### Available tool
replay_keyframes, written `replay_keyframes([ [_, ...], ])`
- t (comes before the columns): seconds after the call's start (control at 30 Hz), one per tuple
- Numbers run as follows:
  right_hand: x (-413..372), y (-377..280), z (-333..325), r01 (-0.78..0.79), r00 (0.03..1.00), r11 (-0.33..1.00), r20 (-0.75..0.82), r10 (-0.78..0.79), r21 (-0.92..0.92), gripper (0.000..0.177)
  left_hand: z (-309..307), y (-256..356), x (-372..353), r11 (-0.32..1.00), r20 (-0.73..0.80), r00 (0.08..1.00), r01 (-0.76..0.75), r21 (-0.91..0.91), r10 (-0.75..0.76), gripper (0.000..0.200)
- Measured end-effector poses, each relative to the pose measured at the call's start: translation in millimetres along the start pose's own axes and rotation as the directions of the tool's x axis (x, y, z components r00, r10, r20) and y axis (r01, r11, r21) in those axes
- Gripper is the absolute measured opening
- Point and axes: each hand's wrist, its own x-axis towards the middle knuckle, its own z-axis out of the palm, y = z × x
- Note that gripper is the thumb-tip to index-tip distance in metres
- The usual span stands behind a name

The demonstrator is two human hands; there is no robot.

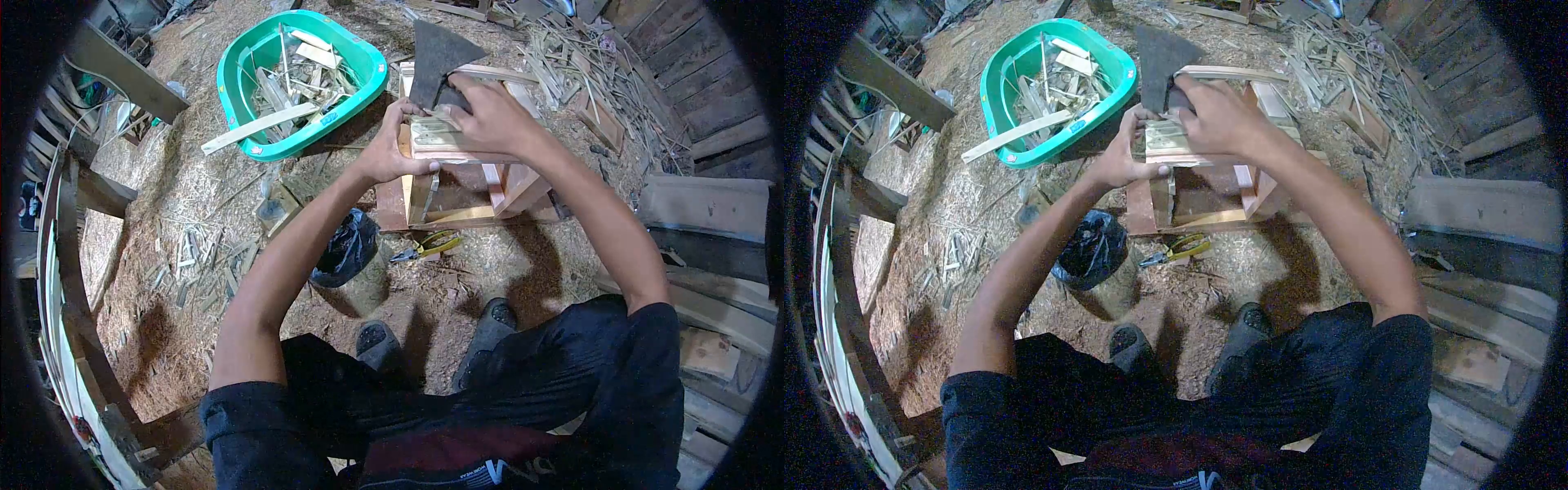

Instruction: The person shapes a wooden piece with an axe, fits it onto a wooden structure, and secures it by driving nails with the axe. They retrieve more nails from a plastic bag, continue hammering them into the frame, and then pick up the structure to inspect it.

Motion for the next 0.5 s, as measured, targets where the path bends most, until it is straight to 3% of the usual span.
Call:
replay_keyframes([
  [0.13,7,-8,-16,-0.068,0.998,0.991,-0.012,0.07,0.119,0.042,-2,-5,-1,0.994,0.006,0.999,-0.033,0.102,0.033,0.09],
  [0.23,0,-1,-1,0.0,1.0,1.0,-0.019,0.001,0.014,0.043,1,-5,-2,0.996,0.022,0.998,0.06,-0.072,-0.058,0.09],
  [0.3,-2,-1,4,0.041,0.999,0.996,-0.006,-0.042,-0.073,0.043,0,-9,-1,1.0,0.018,1.0,0.02,0.017,-0.02,0.091],
  [0.5,7,-6,-18,-0.079,0.996,0.991,0.051,0.074,0.105,0.045,1,-14,-3,0.999,0.003,1.0,-0.007,0.041,0.007,0.092],
])
